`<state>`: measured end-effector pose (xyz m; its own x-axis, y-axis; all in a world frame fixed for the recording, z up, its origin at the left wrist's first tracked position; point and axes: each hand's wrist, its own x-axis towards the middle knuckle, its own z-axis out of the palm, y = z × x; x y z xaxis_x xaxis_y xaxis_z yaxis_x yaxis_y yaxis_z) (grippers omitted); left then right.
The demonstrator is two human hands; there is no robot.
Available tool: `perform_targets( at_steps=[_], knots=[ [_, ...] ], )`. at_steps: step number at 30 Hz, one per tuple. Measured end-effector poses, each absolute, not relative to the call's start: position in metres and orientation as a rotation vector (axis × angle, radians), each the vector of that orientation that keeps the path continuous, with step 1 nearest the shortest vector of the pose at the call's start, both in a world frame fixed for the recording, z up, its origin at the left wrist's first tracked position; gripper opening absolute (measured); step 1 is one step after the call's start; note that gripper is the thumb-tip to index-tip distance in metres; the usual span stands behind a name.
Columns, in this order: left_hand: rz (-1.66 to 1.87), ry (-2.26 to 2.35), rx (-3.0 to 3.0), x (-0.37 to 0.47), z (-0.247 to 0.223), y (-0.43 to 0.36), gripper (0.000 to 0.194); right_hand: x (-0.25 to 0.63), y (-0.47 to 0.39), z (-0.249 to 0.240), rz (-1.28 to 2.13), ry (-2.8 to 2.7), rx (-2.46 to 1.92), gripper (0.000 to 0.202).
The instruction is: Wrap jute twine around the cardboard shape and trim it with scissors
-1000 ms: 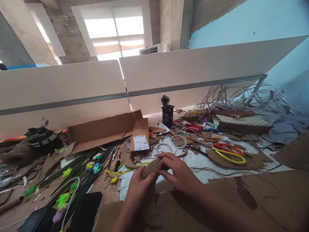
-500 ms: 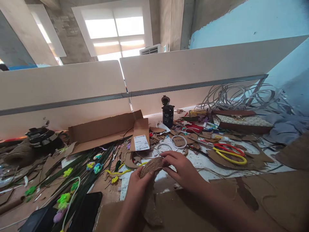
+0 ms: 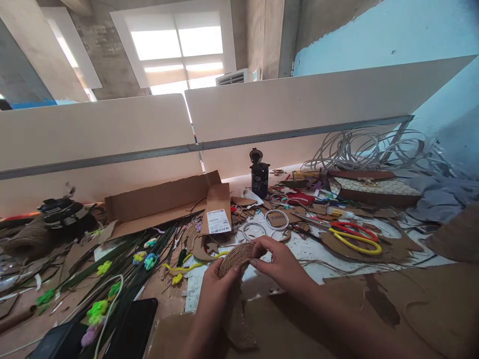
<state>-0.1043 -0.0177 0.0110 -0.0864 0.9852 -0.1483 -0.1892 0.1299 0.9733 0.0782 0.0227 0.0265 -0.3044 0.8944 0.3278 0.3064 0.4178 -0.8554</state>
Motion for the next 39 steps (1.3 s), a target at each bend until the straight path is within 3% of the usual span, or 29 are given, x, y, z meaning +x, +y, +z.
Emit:
perform_targets(
  at_steps=[13, 20, 30, 39],
  knots=[
    [1.172, 1.246, 0.977, -0.106, 0.007, -0.010, 0.044, 0.077, 0.016, 0.036, 0.760, -1.920, -1.008, 0.017],
    [1.232, 1.192, 0.954, -0.103, 0.002, -0.008, 0.044, 0.077, 0.021, 0.028, 1.012, -1.777, -0.988, 0.012],
    [1.216, 1.257, 0.944, -0.100, 0.006, -0.014, 0.035, 0.073, 0.020, 0.028, 1.065, -1.735, -0.974, 0.009],
    [1.341, 1.280, 0.830, -0.097, 0.013, -0.014, 0.042, 0.075, 0.017, 0.032, 0.880, -1.745, -1.004, 0.012]
  ],
)
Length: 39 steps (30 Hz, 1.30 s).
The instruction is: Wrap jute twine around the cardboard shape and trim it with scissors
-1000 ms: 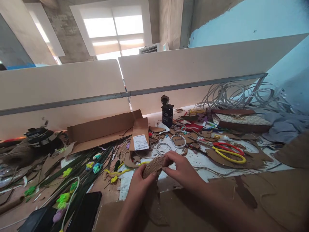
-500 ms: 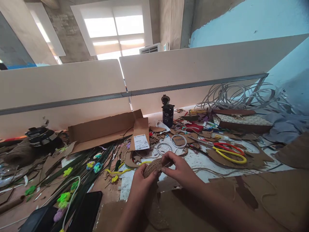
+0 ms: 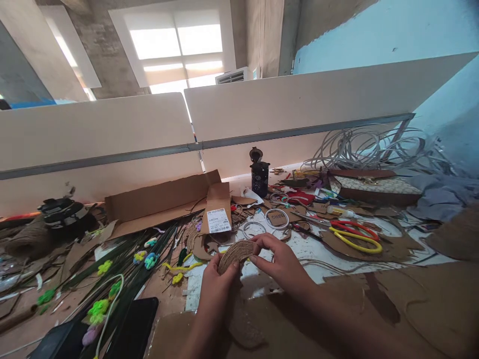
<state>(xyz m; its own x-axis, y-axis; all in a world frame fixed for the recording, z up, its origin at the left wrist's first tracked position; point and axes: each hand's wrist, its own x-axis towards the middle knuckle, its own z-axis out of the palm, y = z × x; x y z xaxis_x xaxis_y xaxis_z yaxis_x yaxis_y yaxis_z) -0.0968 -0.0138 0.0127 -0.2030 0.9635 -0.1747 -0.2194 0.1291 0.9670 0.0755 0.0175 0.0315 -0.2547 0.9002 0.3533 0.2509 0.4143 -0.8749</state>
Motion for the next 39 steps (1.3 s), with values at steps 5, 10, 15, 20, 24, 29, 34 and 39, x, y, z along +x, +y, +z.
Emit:
perform_targets(
  at_steps=[5, 10, 15, 20, 24, 29, 34, 39],
  knots=[
    [1.386, 1.281, 0.797, -0.095, 0.014, -0.015, 0.045, 0.077, 0.019, 0.026, 0.931, -1.682, -1.102, 0.012],
    [1.387, 1.293, 0.817, -0.097, 0.009, -0.014, 0.045, 0.077, 0.023, 0.020, 1.059, -1.562, -1.040, 0.015],
    [1.415, 1.284, 0.810, -0.099, 0.007, -0.013, 0.044, 0.076, 0.029, 0.010, 1.184, -1.450, -1.002, 0.024],
    [1.364, 1.291, 0.824, -0.102, 0.008, -0.012, 0.046, 0.072, 0.034, -0.005, 1.364, -1.385, -1.016, 0.042],
    [1.357, 1.270, 0.827, -0.100, 0.009, -0.014, 0.046, 0.068, 0.035, -0.009, 1.451, -1.363, -0.936, 0.043],
    [1.345, 1.242, 0.818, -0.094, 0.009, -0.019, 0.046, 0.067, 0.031, 0.001, 1.496, -1.363, -0.980, 0.035],
    [1.288, 1.209, 0.831, -0.093, 0.008, -0.022, 0.051, 0.068, 0.028, 0.010, 1.513, -1.348, -1.010, 0.034],
    [1.294, 1.179, 0.855, -0.096, -0.001, -0.019, 0.049, 0.069, 0.029, 0.010, 1.522, -1.370, -1.020, 0.032]
  ],
)
